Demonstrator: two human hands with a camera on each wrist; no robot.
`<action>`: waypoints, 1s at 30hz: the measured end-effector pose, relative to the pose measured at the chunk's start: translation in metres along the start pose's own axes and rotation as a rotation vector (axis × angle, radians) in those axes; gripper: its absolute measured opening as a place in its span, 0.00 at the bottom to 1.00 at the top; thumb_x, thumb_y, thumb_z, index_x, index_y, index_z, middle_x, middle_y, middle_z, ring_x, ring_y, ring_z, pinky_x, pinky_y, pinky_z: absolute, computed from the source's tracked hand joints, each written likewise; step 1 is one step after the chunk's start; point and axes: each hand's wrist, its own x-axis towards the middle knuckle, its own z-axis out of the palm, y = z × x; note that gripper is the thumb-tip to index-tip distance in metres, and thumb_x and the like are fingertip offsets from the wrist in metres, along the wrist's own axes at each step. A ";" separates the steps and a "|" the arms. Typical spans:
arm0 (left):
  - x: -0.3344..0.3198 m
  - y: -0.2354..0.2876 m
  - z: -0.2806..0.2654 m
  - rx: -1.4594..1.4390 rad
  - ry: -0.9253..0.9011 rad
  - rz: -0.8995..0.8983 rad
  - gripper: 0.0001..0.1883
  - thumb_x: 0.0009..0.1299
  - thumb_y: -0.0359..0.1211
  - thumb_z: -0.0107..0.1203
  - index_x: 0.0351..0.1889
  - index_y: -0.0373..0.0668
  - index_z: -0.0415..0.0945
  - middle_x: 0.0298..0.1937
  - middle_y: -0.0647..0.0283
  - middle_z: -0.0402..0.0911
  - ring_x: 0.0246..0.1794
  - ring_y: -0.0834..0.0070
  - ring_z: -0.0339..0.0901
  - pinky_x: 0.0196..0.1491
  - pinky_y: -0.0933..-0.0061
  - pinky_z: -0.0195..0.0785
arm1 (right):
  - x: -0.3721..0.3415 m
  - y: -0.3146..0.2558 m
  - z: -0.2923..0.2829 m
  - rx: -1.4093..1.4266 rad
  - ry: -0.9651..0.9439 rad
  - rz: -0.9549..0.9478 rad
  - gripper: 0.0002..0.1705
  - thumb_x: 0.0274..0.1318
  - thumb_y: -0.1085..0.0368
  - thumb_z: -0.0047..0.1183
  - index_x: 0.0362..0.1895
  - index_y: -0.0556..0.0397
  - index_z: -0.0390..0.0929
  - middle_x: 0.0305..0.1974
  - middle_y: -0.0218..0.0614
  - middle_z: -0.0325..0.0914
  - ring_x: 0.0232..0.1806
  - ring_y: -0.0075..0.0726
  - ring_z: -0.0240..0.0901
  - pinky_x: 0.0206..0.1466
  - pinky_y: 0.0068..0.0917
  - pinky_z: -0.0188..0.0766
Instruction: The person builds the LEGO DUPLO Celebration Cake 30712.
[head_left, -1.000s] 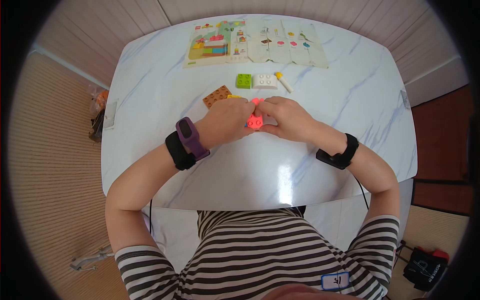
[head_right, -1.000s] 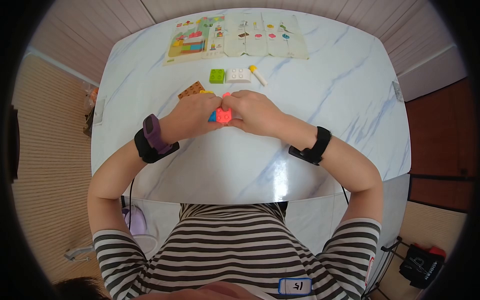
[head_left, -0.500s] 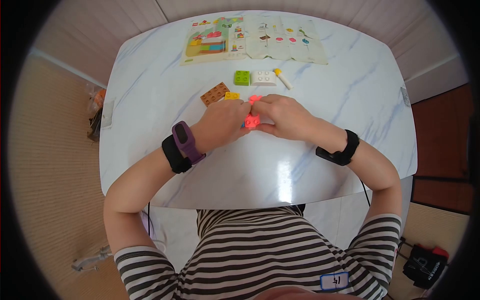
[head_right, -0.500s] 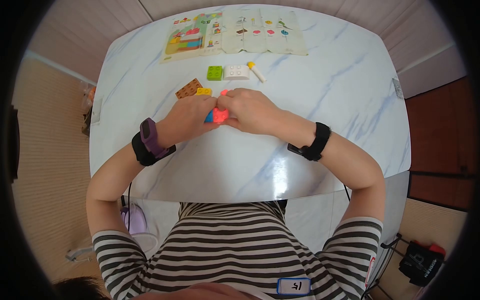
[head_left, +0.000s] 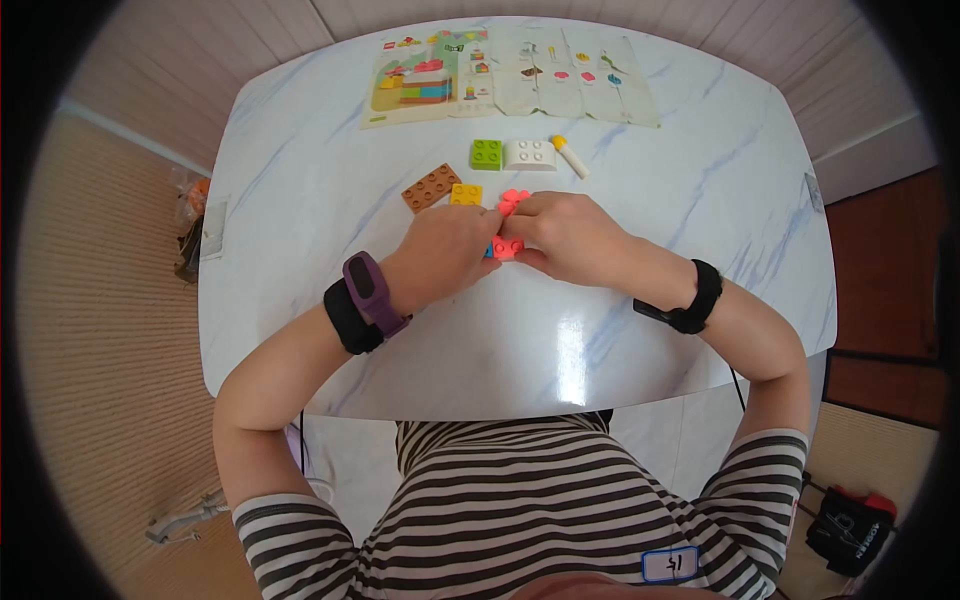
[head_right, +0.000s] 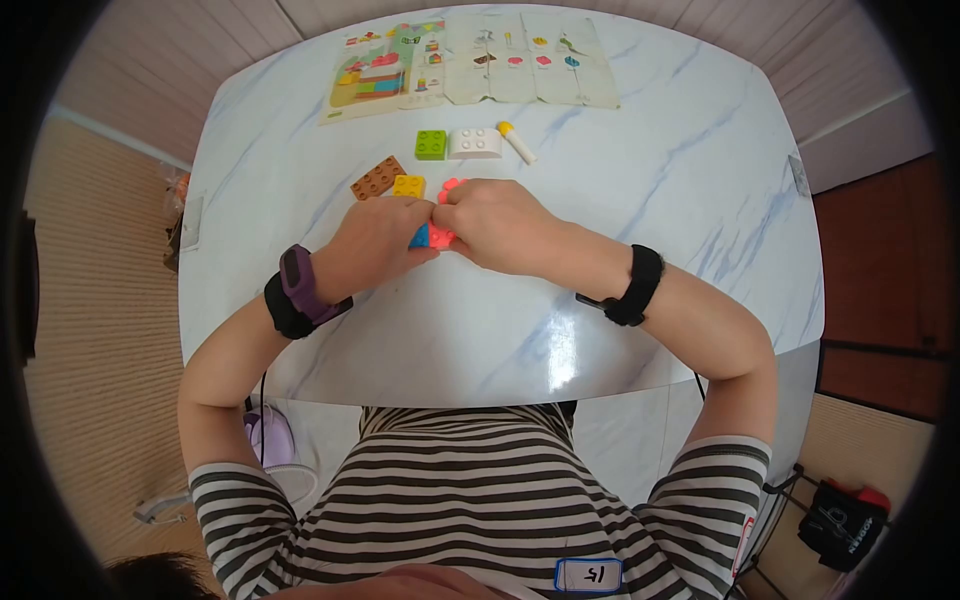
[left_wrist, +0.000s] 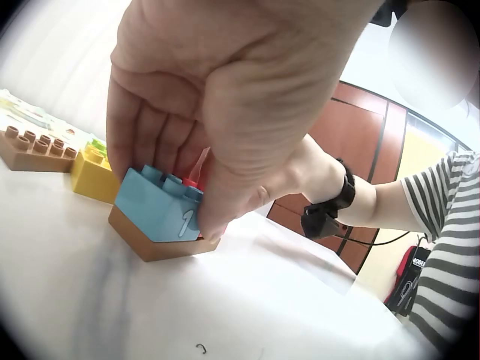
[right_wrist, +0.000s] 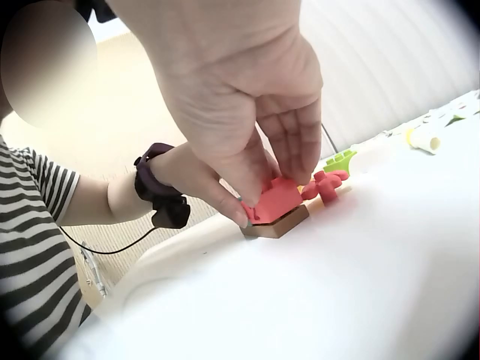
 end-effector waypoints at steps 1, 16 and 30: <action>0.000 0.000 0.000 -0.002 0.007 -0.001 0.16 0.55 0.37 0.64 0.33 0.38 0.72 0.27 0.58 0.77 0.29 0.61 0.77 0.31 0.63 0.69 | 0.000 0.000 0.000 -0.008 -0.013 0.002 0.10 0.44 0.64 0.62 0.29 0.52 0.75 0.27 0.36 0.74 0.32 0.44 0.74 0.33 0.37 0.71; 0.001 -0.001 -0.002 -0.073 -0.077 -0.083 0.22 0.53 0.36 0.65 0.45 0.42 0.72 0.34 0.59 0.78 0.36 0.61 0.76 0.36 0.63 0.69 | 0.008 -0.007 -0.003 -0.088 -0.121 0.083 0.08 0.44 0.65 0.61 0.28 0.54 0.77 0.27 0.37 0.75 0.30 0.43 0.75 0.32 0.36 0.73; -0.001 -0.001 -0.008 -0.019 -0.112 -0.115 0.24 0.53 0.34 0.65 0.46 0.41 0.69 0.31 0.57 0.78 0.34 0.60 0.77 0.35 0.62 0.70 | 0.008 -0.010 0.000 -0.082 -0.124 0.096 0.04 0.39 0.75 0.53 0.25 0.58 0.77 0.28 0.40 0.75 0.31 0.44 0.74 0.31 0.36 0.72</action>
